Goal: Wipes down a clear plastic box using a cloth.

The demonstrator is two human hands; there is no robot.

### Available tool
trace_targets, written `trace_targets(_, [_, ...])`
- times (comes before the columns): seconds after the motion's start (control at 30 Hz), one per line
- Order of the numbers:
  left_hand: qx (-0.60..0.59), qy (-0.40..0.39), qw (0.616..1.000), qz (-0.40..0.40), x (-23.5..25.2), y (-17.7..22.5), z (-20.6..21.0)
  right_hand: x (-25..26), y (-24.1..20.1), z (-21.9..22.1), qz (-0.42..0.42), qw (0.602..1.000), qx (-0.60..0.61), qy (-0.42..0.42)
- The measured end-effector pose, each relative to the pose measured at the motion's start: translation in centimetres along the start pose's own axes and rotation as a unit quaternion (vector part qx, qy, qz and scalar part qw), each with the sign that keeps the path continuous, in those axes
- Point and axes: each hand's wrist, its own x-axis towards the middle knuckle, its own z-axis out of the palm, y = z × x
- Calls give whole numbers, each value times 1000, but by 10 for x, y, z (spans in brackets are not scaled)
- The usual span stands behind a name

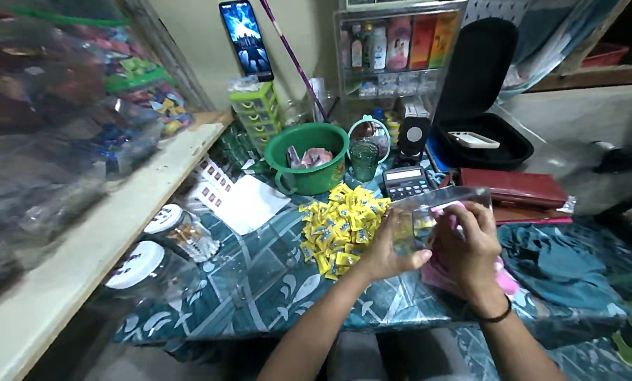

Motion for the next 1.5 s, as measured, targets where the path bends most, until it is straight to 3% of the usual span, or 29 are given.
trace_targets(0.13, [-14,0,1000,-15,-2,-1,-3,-21,4,42,18,998,49,-25])
trace_targets(0.27, [3,-9,1000,2,-8,0,1,-36,-22,43,53,983,149,-89])
trace_targets(0.4, [29,-6,999,14,-7,-4,5,-48,-18,24,83,950,141,-265])
trace_targets(0.5, [27,-5,1000,15,-7,-5,7,-50,-19,16,18,937,54,-344])
trace_targets(0.57, [30,3,999,27,-9,-7,7,-40,-25,11,5,912,13,-410])
trace_targets(0.67, [43,5,999,33,-8,-9,5,-17,-27,-4,6,844,4,-537])
trace_targets(0.77, [44,3,999,27,-4,-5,3,-6,-19,-29,-27,793,50,-606])
trace_targets(0.83, [45,2,999,30,-3,-4,2,-4,-5,-42,-44,807,109,-579])
trace_targets(0.93, [33,-4,999,34,-2,-4,2,-2,-5,-48,10,938,82,-336])
trace_targets(1.0, [31,-7,999,24,-3,-4,2,0,-8,-30,48,981,24,-187])
trace_targets(1.03, [31,-6,999,21,-4,-3,2,-1,-11,-17,63,986,15,-156])
trace_targets(1.13, [20,-8,1000,0,-6,-2,1,-21,-19,24,96,980,98,-145])
trace_targets(1.23, [27,-11,999,-19,-7,-1,0,-38,-26,35,77,961,196,-180])
trace_targets(1.37, [38,-15,999,-6,-6,-5,1,-49,-17,16,42,946,102,-304])
trace_targets(1.5, [38,-22,999,0,-6,-5,2,-51,-21,13,7,938,23,-345])
